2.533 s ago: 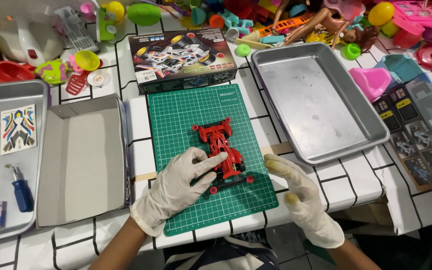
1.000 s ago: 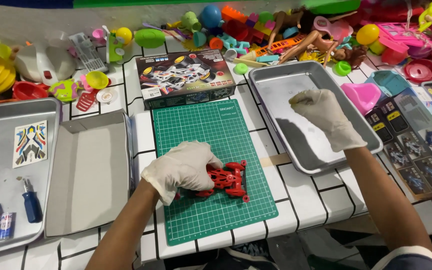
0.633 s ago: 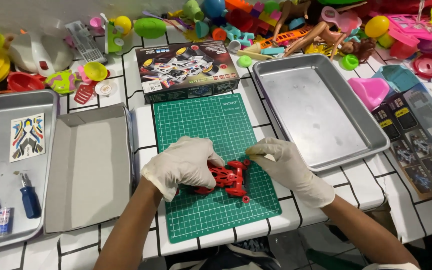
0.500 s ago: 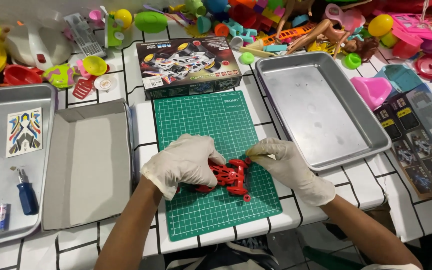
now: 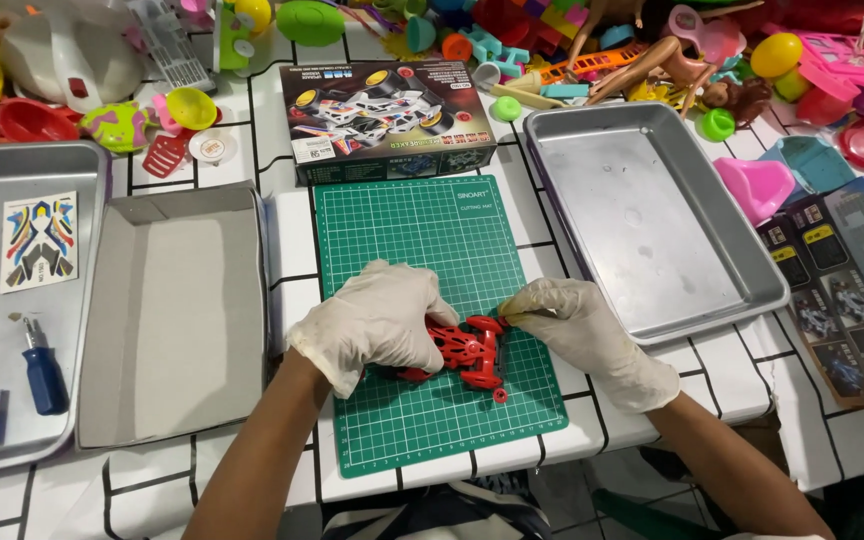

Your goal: The person assembles a toy car chassis on a green cutting mat. They attach wheels to the black frame, then place a red body shell over the chassis and secure it with small red fasteners.

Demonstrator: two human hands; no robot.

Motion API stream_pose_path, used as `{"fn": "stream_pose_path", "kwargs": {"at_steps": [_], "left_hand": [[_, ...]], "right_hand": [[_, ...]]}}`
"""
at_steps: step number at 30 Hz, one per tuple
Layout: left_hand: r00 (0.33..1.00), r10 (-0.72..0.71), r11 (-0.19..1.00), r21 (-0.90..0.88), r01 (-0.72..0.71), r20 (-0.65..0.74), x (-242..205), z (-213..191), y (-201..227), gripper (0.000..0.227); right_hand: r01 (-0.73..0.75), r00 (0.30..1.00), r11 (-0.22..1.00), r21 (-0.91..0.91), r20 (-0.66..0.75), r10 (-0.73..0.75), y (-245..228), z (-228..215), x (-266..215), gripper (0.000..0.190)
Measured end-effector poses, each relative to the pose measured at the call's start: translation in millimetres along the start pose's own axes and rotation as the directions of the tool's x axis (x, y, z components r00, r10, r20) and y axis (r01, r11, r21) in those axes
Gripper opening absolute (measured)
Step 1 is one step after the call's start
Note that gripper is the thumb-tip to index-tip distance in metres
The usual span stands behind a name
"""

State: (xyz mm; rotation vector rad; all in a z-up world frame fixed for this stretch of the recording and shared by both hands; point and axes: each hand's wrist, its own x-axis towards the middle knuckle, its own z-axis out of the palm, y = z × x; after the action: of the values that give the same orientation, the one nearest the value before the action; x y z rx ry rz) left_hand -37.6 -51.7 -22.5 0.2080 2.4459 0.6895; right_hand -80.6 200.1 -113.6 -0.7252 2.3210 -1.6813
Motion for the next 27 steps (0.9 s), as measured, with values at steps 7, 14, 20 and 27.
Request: {"fn": "stream_pose_path", "kwargs": {"at_steps": [7, 14, 20, 27], "left_hand": [[1.0, -0.025, 0.999, 0.029, 0.025, 0.008, -5.7, -4.5, 5.8, 0.064], [1.0, -0.029, 1.0, 0.011, 0.029, 0.009, -7.5, -4.4, 6.4, 0.064], [0.999, -0.033, 0.999, 0.008, 0.033, 0.015, -6.1, -2.1, 5.1, 0.065], [0.999, -0.033, 0.999, 0.017, 0.032, 0.034, -11.0, -8.5, 8.9, 0.064]], "right_hand": [[0.059, 0.998, 0.998, -0.013, -0.004, -0.059, 1.0, -0.2, -1.2, 0.013], [0.075, 0.997, 0.996, -0.056, 0.019, -0.074, 2.4, -2.6, -0.8, 0.014], [0.165, 0.986, 0.977, -0.132, 0.052, -0.159, 3.0, -2.7, -0.7, 0.015], [0.174, 0.985, 0.967, -0.187, 0.046, -0.168, 6.1, -5.4, 1.6, 0.016]]}}
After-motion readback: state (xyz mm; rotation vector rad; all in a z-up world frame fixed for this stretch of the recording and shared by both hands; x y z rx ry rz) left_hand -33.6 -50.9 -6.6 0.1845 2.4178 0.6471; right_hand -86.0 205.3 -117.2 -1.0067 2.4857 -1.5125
